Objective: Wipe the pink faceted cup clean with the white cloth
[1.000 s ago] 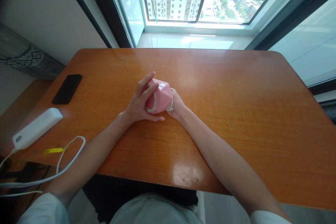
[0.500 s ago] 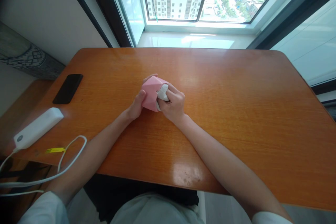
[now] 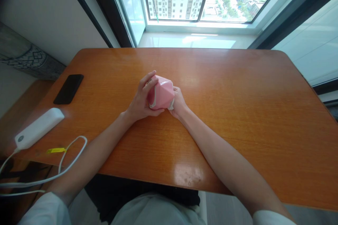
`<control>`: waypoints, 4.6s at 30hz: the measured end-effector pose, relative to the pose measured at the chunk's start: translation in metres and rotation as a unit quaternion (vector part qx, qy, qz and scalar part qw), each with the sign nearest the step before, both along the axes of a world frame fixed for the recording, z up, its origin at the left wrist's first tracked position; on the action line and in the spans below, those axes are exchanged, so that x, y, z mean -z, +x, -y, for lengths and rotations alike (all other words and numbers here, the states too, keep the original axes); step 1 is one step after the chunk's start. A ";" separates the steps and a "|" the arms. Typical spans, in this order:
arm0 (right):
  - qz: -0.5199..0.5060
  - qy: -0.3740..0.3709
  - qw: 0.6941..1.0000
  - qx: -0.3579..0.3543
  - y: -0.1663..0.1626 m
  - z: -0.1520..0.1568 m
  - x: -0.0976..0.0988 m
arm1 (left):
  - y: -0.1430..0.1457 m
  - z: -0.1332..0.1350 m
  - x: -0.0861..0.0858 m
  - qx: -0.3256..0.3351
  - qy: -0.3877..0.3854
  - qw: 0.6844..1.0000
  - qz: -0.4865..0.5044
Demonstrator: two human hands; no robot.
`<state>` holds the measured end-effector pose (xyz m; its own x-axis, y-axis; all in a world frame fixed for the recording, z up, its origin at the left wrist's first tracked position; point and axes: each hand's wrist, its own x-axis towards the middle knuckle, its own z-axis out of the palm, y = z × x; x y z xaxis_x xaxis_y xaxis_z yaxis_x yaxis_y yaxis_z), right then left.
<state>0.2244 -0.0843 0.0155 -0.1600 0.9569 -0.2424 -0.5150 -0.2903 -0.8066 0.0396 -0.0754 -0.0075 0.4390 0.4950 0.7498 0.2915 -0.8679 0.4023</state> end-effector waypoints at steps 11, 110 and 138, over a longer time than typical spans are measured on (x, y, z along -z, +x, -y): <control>0.342 0.323 0.865 0.176 -0.007 0.020 -0.005 | -0.002 0.004 0.009 0.015 -0.285 0.951 0.122; 0.192 0.111 0.970 0.095 0.001 0.003 0.006 | -0.013 0.003 -0.018 -0.035 -0.272 0.961 -0.037; 0.204 0.148 0.965 0.066 0.002 0.004 0.009 | -0.016 -0.007 0.004 -0.079 -0.300 0.950 0.037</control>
<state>0.2261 -0.0886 0.0064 0.0200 0.9994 0.0274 -0.1534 0.0301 -0.9877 0.0238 -0.0685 -0.0118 0.2812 0.8983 0.3378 0.3510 -0.4238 0.8350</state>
